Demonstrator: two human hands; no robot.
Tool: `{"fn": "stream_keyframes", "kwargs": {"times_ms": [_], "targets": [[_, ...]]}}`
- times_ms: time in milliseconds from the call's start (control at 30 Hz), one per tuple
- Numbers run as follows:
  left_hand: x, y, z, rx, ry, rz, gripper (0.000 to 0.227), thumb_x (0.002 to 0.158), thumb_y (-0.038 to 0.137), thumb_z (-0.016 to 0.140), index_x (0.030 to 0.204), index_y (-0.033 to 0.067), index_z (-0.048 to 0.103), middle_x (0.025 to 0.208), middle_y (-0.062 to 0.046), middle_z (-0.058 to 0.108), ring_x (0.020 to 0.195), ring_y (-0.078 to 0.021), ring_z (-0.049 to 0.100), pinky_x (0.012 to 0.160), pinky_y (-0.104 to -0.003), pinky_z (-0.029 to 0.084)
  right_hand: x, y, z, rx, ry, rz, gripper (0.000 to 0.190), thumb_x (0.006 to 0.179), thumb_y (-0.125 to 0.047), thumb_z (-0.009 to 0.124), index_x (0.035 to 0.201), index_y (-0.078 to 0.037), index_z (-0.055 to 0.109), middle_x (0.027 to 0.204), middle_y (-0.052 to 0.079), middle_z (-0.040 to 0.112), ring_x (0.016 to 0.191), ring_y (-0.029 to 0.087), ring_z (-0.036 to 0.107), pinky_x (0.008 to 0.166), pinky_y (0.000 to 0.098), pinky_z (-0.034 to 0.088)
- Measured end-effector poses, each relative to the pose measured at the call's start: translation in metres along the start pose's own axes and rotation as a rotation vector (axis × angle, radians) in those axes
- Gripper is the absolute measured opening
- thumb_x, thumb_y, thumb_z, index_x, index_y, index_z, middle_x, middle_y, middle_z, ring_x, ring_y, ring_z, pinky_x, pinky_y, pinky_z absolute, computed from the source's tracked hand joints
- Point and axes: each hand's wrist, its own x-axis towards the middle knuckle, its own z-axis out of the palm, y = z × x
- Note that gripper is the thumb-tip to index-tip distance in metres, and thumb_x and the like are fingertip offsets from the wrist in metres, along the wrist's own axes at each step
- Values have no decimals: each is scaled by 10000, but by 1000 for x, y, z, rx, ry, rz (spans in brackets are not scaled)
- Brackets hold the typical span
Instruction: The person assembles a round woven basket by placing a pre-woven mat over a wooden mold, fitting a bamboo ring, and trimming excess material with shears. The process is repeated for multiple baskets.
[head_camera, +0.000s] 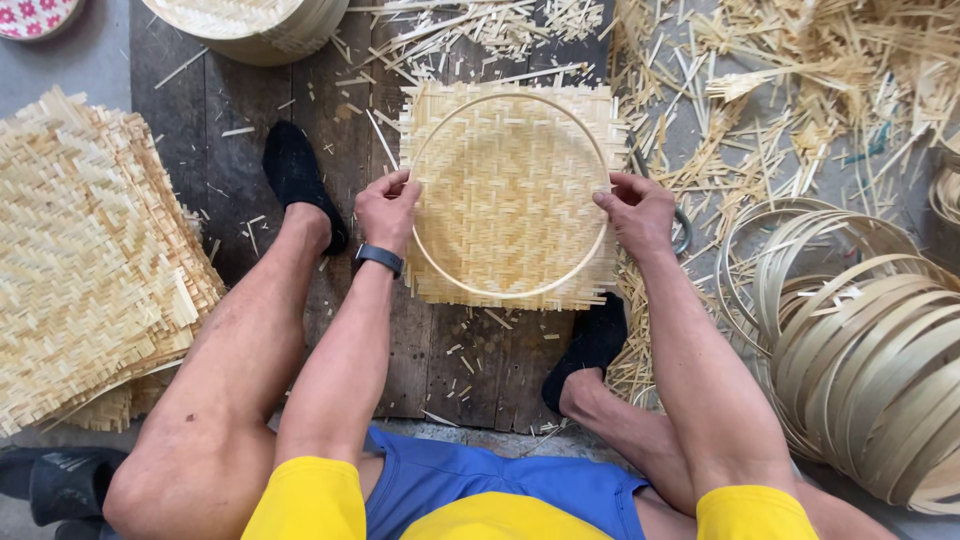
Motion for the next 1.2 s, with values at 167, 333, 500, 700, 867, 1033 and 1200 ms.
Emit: {"fn": "stream_keyframes", "kwargs": {"times_ms": [167, 333, 500, 700, 867, 1033, 1200], "targets": [[4, -20, 1, 419, -117, 35, 397, 781, 44, 813, 1166, 140, 805, 855, -91, 675, 775, -215, 669, 743, -356, 555, -2, 8, 9, -180, 72, -12, 403, 826, -44, 818, 1225, -79, 773, 862, 62, 735, 723, 111, 644, 685, 264, 549], [-2, -16, 2, 408, -119, 138, 408, 812, -12, 768, 1199, 118, 765, 951, -77, 719, 842, -216, 690, 788, -362, 557, -10, 8, 6, -31, 78, 61, 309, 860, -91, 813, 1166, -79, 774, 985, 62, 794, 823, 87, 731, 770, 238, 598], [-3, -18, -4, 299, -104, -1, 412, 782, 18, 825, 1177, 125, 779, 950, -100, 747, 843, -202, 713, 797, -319, 576, -13, 12, 10, -102, 102, 80, 268, 871, -80, 812, 1138, -63, 790, 928, 91, 799, 780, 121, 724, 744, 256, 587], [4, -16, -4, 272, -108, -96, 366, 730, 55, 880, 1085, 75, 791, 962, -112, 803, 813, -164, 772, 772, -272, 616, -10, 19, 6, -36, 114, 87, 263, 860, -103, 820, 1118, -67, 786, 904, 73, 792, 764, 110, 725, 714, 255, 587], [9, -10, -1, 329, -87, -114, 338, 719, 38, 893, 1045, 60, 806, 926, -109, 802, 776, -145, 754, 760, -280, 604, -7, 24, 12, -88, 144, 44, 237, 846, -108, 821, 1079, -63, 802, 913, 101, 793, 775, 152, 742, 741, 279, 585], [15, -24, -6, 200, -161, -210, 342, 733, 57, 883, 1064, 59, 800, 939, -72, 806, 776, -109, 744, 733, -262, 614, -10, 34, 15, -202, 212, -107, 216, 823, -109, 858, 1020, -32, 815, 921, 158, 745, 769, 206, 718, 724, 314, 576], [24, -40, -6, 219, -172, -180, 335, 721, 43, 920, 1039, 40, 815, 917, -75, 803, 779, -98, 732, 741, -235, 581, -3, 36, 11, -86, 117, 60, 228, 871, -137, 822, 1080, -50, 793, 872, 77, 785, 750, 132, 720, 713, 271, 569]]}}
